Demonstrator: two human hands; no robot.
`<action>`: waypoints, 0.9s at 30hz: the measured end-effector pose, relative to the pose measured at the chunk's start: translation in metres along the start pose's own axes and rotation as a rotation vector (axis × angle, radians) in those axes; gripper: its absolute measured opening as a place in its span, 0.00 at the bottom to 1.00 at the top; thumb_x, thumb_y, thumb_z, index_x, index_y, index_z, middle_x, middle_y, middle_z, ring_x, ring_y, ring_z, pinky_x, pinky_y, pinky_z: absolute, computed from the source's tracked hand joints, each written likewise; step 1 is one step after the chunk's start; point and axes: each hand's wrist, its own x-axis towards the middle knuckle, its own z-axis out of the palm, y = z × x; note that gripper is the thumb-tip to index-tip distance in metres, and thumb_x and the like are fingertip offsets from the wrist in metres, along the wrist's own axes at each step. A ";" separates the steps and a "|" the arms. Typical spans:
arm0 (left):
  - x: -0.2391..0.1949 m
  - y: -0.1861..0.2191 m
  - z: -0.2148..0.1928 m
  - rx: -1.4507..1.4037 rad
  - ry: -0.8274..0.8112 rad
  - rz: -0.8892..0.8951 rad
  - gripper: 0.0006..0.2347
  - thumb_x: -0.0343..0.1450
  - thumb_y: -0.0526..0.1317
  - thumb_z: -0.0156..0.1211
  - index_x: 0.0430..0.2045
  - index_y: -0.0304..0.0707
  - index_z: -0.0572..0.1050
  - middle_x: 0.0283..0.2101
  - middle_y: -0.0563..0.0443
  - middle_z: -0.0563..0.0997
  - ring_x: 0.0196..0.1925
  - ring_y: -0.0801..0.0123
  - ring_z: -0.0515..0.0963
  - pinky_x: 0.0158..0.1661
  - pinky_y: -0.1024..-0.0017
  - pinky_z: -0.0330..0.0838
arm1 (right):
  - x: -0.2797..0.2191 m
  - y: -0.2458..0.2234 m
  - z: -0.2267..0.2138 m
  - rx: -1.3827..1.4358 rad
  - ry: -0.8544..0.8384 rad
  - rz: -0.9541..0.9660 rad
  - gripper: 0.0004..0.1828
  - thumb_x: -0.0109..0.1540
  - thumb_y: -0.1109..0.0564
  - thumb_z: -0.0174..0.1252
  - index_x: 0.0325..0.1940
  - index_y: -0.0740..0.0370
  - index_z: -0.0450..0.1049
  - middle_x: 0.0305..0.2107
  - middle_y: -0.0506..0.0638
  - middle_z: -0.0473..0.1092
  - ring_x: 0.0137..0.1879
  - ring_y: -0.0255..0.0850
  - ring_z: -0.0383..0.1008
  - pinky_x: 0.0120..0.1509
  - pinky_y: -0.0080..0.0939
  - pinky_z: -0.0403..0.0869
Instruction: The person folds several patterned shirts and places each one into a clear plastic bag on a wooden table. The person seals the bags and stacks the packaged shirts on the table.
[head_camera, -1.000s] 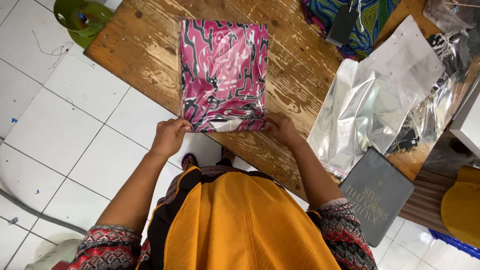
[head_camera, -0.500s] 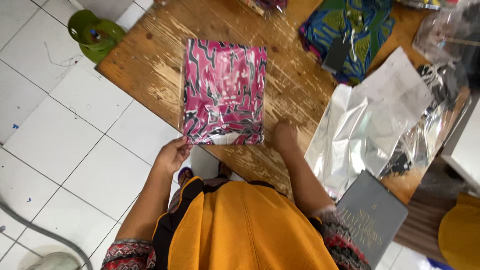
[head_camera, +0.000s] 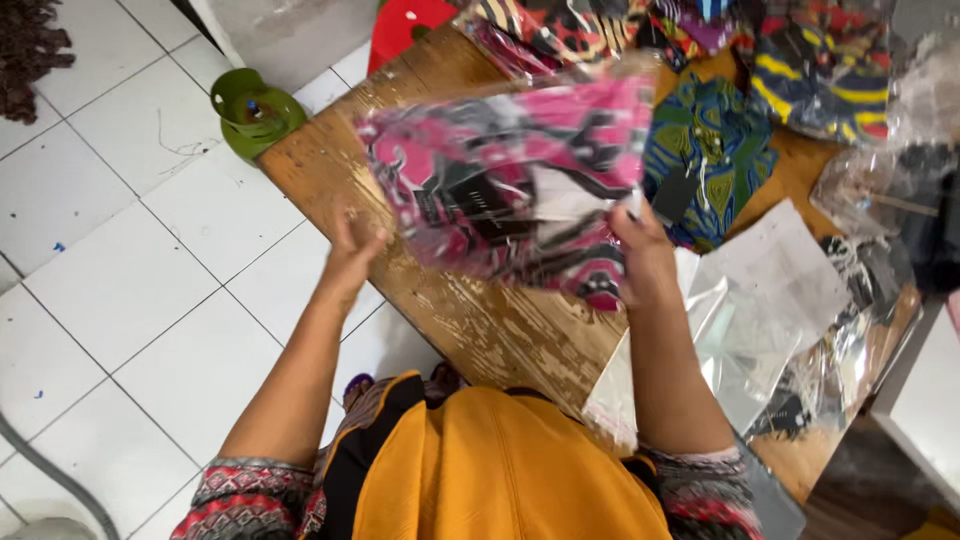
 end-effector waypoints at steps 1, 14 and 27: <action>0.008 0.001 0.006 -0.173 -0.087 -0.078 0.34 0.74 0.43 0.63 0.72 0.42 0.47 0.67 0.42 0.63 0.67 0.63 0.64 0.62 0.65 0.62 | 0.011 -0.001 -0.008 0.056 0.000 0.004 0.23 0.68 0.55 0.55 0.68 0.59 0.65 0.54 0.51 0.72 0.57 0.45 0.74 0.61 0.51 0.73; -0.029 0.044 0.021 -0.128 -0.493 -0.170 0.25 0.68 0.35 0.70 0.60 0.31 0.70 0.53 0.52 0.81 0.53 0.75 0.79 0.56 0.71 0.73 | -0.017 0.106 -0.069 0.248 0.066 -0.013 0.27 0.71 0.61 0.52 0.75 0.64 0.60 0.62 0.54 0.68 0.66 0.48 0.68 0.74 0.51 0.68; 0.097 0.013 0.004 0.036 -0.634 -0.274 0.20 0.66 0.36 0.71 0.52 0.32 0.77 0.47 0.53 0.84 0.47 0.75 0.81 0.51 0.70 0.76 | 0.025 0.162 -0.099 0.327 0.307 0.297 0.21 0.69 0.57 0.60 0.62 0.67 0.64 0.49 0.55 0.69 0.53 0.47 0.70 0.56 0.54 0.75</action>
